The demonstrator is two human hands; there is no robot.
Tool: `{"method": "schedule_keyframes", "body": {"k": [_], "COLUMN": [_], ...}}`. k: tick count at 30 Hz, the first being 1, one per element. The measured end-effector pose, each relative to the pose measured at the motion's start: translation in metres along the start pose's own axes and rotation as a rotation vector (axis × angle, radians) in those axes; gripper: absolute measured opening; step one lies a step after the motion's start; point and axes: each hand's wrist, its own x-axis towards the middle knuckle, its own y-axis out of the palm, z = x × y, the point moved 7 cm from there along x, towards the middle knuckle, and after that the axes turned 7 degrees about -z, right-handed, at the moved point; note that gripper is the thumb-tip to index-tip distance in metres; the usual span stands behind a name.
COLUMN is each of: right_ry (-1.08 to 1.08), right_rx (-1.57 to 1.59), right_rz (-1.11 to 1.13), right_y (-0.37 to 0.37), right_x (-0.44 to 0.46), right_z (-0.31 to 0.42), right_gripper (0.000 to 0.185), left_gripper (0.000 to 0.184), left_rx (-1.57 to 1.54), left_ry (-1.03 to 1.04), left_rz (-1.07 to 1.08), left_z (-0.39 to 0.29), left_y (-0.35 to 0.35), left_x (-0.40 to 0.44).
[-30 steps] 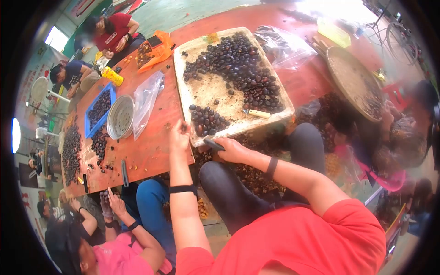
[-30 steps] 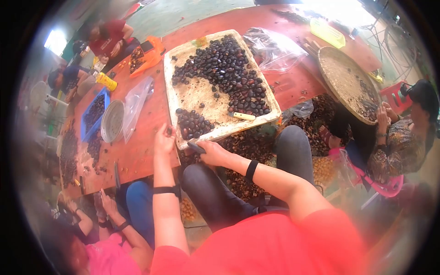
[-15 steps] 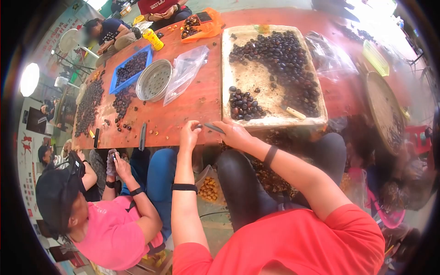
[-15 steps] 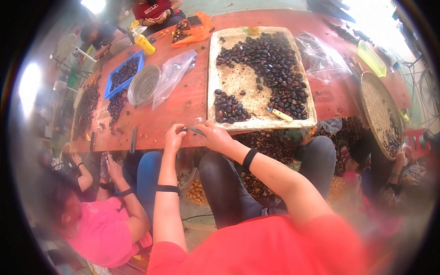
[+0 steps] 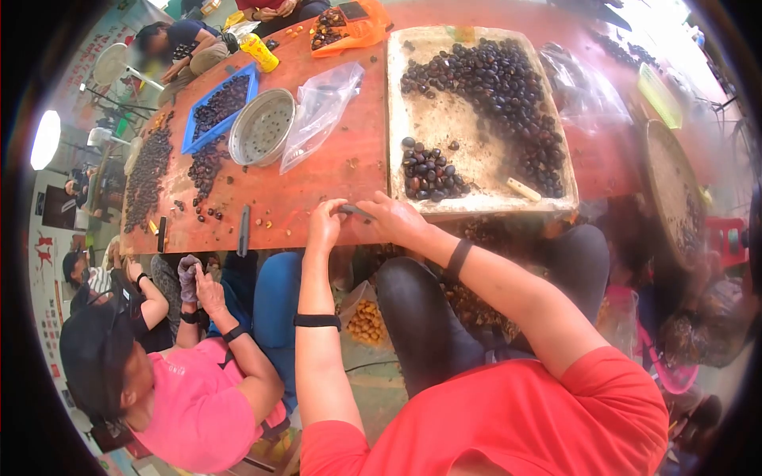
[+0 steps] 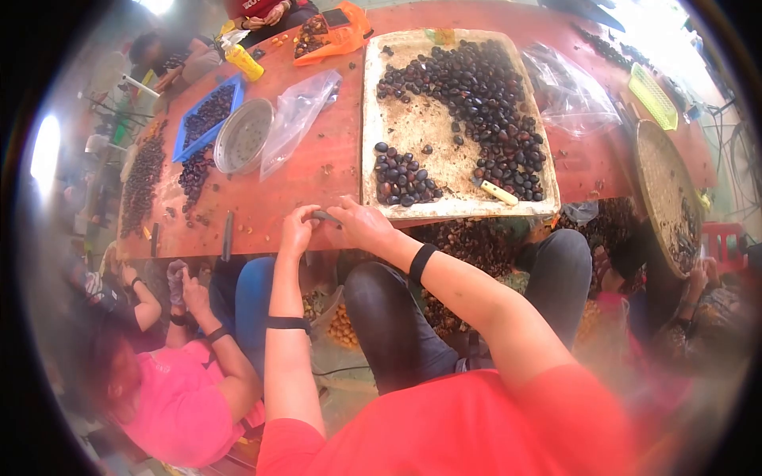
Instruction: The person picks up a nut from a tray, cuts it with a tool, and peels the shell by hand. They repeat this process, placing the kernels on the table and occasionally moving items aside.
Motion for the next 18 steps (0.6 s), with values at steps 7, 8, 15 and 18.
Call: {"method": "schedule_keyframes", "body": {"k": [7, 8, 15, 18], "right_ry": [0.003, 0.009, 0.028, 0.089], "right_rx": [0.018, 0.007, 0.089, -0.001], "right_rz": [-0.010, 0.005, -0.012, 0.078], "right_y": [0.007, 0.008, 0.002, 0.014], "right_x": [0.001, 0.000, -0.020, -0.028], "right_z": [-0.004, -0.005, -0.014, -0.033], "right_gripper": [0.035, 0.037, 0.034, 0.029], "left_gripper": [0.035, 0.034, 0.034, 0.033], "left_rx": [0.063, 0.069, -0.010, 0.007], "left_ry": [0.056, 0.052, -0.023, -0.053], "left_rz": [0.009, 0.001, -0.028, -0.057], "left_z": [-0.003, -0.003, 0.008, 0.008], "left_y": [0.000, -0.001, 0.000, -0.002], "left_x": [0.004, 0.003, 0.002, 0.000]}}
